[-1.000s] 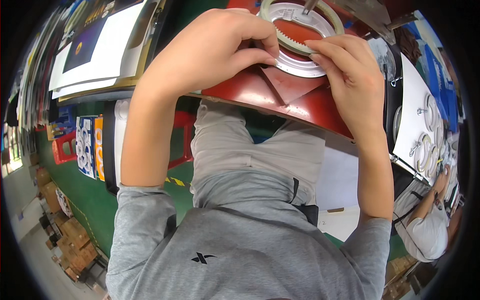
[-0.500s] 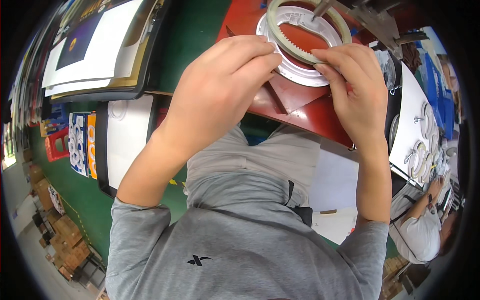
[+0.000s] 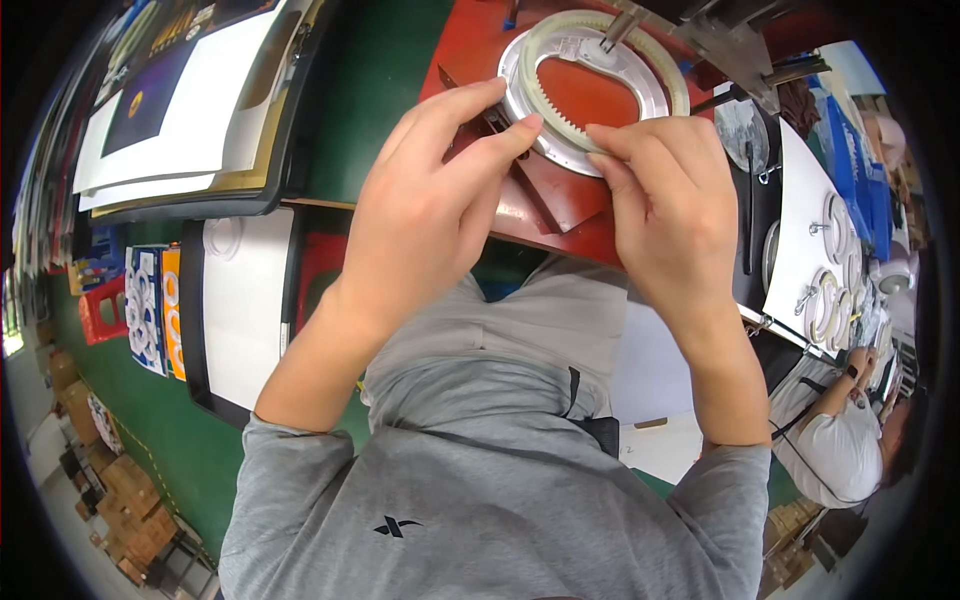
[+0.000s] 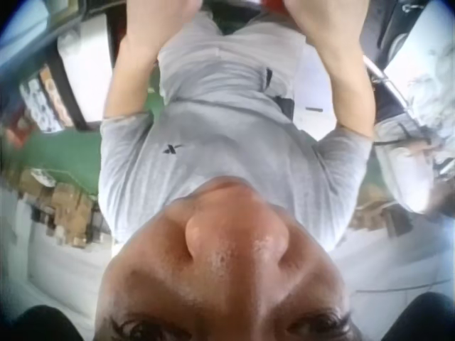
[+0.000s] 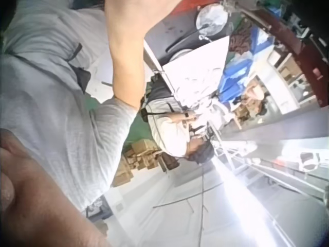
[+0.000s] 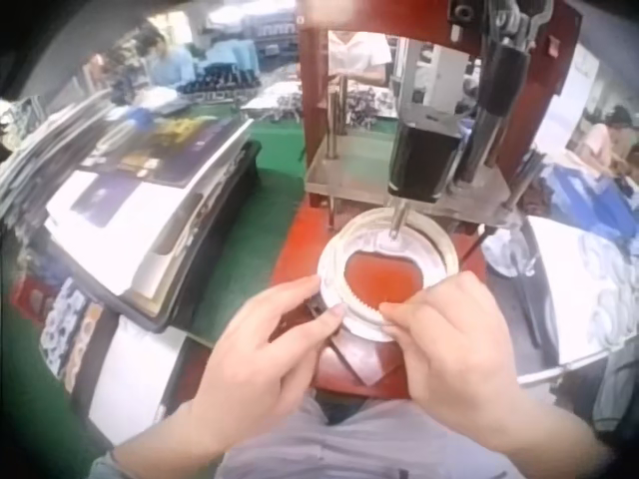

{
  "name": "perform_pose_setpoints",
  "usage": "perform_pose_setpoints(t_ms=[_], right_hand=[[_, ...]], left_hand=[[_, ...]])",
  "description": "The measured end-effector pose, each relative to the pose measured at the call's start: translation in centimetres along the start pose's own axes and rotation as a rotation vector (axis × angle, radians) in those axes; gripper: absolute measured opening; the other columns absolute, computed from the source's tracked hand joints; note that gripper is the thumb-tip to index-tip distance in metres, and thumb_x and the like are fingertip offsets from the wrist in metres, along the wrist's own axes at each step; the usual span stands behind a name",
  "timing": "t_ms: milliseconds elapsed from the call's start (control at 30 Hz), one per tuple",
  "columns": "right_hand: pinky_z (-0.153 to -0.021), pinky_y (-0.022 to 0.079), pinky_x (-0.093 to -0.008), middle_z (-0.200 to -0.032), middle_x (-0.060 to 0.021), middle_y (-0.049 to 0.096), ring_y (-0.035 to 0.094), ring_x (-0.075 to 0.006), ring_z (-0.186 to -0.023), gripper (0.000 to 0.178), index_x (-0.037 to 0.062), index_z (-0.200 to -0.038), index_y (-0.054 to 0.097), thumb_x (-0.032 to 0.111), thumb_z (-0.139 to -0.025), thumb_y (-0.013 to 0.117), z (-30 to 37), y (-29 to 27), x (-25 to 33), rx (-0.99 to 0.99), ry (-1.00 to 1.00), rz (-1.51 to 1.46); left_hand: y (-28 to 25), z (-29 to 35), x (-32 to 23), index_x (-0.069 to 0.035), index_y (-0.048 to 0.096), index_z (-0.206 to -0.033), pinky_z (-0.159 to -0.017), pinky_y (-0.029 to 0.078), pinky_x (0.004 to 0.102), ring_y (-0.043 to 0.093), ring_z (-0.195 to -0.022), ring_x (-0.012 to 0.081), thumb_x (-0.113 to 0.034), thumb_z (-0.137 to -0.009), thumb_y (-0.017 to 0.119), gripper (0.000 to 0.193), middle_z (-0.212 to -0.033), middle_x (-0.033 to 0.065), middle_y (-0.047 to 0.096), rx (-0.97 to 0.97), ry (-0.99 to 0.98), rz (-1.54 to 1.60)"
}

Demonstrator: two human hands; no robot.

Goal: The recorder assembles mechanical ring components by applying lubricant and using a manual press machine.

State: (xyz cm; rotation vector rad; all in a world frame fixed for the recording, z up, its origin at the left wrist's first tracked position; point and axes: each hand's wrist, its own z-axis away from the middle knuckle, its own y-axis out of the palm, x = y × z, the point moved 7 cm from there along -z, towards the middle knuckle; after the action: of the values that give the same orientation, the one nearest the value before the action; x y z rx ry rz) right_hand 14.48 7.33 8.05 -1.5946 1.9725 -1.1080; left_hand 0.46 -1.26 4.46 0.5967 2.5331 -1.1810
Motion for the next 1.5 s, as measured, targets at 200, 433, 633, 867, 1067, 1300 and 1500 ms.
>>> perform_pose_setpoints(t_ms=[200, 433, 633, 867, 1067, 1300, 1500], right_hand=[[-0.072, 0.049, -0.0395, -0.085, -0.0089, 0.063, 0.059, -0.0292, -0.081, 0.019, 0.0013, -0.092, 0.07, -0.001, -0.073, 0.076, 0.0, 0.0, 0.4, 0.003, 0.054, -0.006], [-0.071, 0.05, -0.0389, -0.084, -0.0092, 0.063, 0.059, -0.0292, -0.081, 0.019, 0.0009, -0.091, 0.071, -0.002, -0.073, 0.076, -0.2, -0.1, 0.6, 0.008, 0.076, -0.004], [-0.076, 0.05, -0.0372, -0.088, -0.0115, 0.065, 0.061, -0.0294, -0.085, 0.018, 0.0, -0.096, 0.073, -0.004, -0.079, 0.075, -0.7, 0.3, 1.1, 0.062, 0.124, -0.045], [-0.072, 0.049, -0.0391, -0.082, -0.0094, 0.061, 0.058, -0.0295, -0.08, 0.017, 0.0007, -0.088, 0.071, -0.002, -0.073, 0.076, -0.8, 0.7, 1.3, 0.042, 0.122, -0.01], [-0.072, 0.049, -0.0391, -0.081, -0.009, 0.06, 0.058, -0.0291, -0.08, 0.017, 0.0014, -0.087, 0.07, -0.002, -0.072, 0.076, -0.9, 0.7, 1.3, 0.056, 0.123, 0.001], [-0.071, 0.045, -0.0378, -0.083, -0.0063, 0.06, 0.057, -0.0264, -0.082, 0.015, 0.0035, -0.091, 0.072, 0.003, -0.076, 0.074, -0.6, 0.9, 1.4, 0.09, 0.101, 0.054], [-0.07, 0.042, -0.0365, -0.086, -0.0035, 0.06, 0.057, -0.0231, -0.083, 0.021, 0.0044, -0.1, 0.073, 0.006, -0.079, 0.072, -0.5, 1.1, 1.4, 0.147, 0.012, 0.111]], left_hand=[[-0.3, -0.5, 0.0, 0.0, 0.07, -0.111, -0.091, 0.053, 0.0414, 0.066, -0.105, 0.0358, 0.004, -0.084, 0.067, 0.028, -0.116, 0.017, 0.068, -0.104, -0.042, 0.084], [-0.6, -0.9, 0.2, 0.0, 0.069, -0.106, -0.089, 0.054, 0.0379, 0.069, -0.101, 0.0317, 0.004, -0.084, 0.069, 0.023, -0.109, 0.0143, 0.073, -0.156, -0.082, 0.082], [-0.6, -0.9, 0.5, 0.0, 0.069, -0.104, -0.084, 0.055, 0.0367, 0.069, -0.097, 0.0305, 0.002, -0.085, 0.07, 0.019, -0.106, 0.0134, 0.073, -0.187, -0.117, 0.103], [-0.5, -1.8, 1.1, -0.001, 0.068, -0.094, -0.073, 0.053, 0.0388, 0.066, -0.083, 0.0316, -0.002, -0.084, 0.073, 0.012, -0.089, 0.0126, 0.07, -0.231, -0.133, 0.142], [0.1, -4.1, 2.3, 0.0, 0.073, -0.097, -0.069, 0.055, 0.0294, 0.069, -0.077, 0.022, -0.011, -0.086, 0.077, 0.016, -0.094, 0.0116, 0.073, -0.185, -0.185, 0.035], [1.4, -3.6, 3.1, -0.004, 0.076, -0.104, -0.072, 0.055, 0.0281, 0.069, -0.077, 0.0201, -0.011, -0.088, 0.072, 0.018, -0.103, 0.0123, 0.075, -0.195, -0.321, 0.238], [1.2, -3.6, 3.4, -0.004, 0.077, -0.091, -0.069, 0.057, 0.0313, 0.07, -0.075, 0.0241, -0.003, -0.082, 0.068, 0.012, -0.096, 0.0144, 0.074, -0.351, -0.33, 0.424]])
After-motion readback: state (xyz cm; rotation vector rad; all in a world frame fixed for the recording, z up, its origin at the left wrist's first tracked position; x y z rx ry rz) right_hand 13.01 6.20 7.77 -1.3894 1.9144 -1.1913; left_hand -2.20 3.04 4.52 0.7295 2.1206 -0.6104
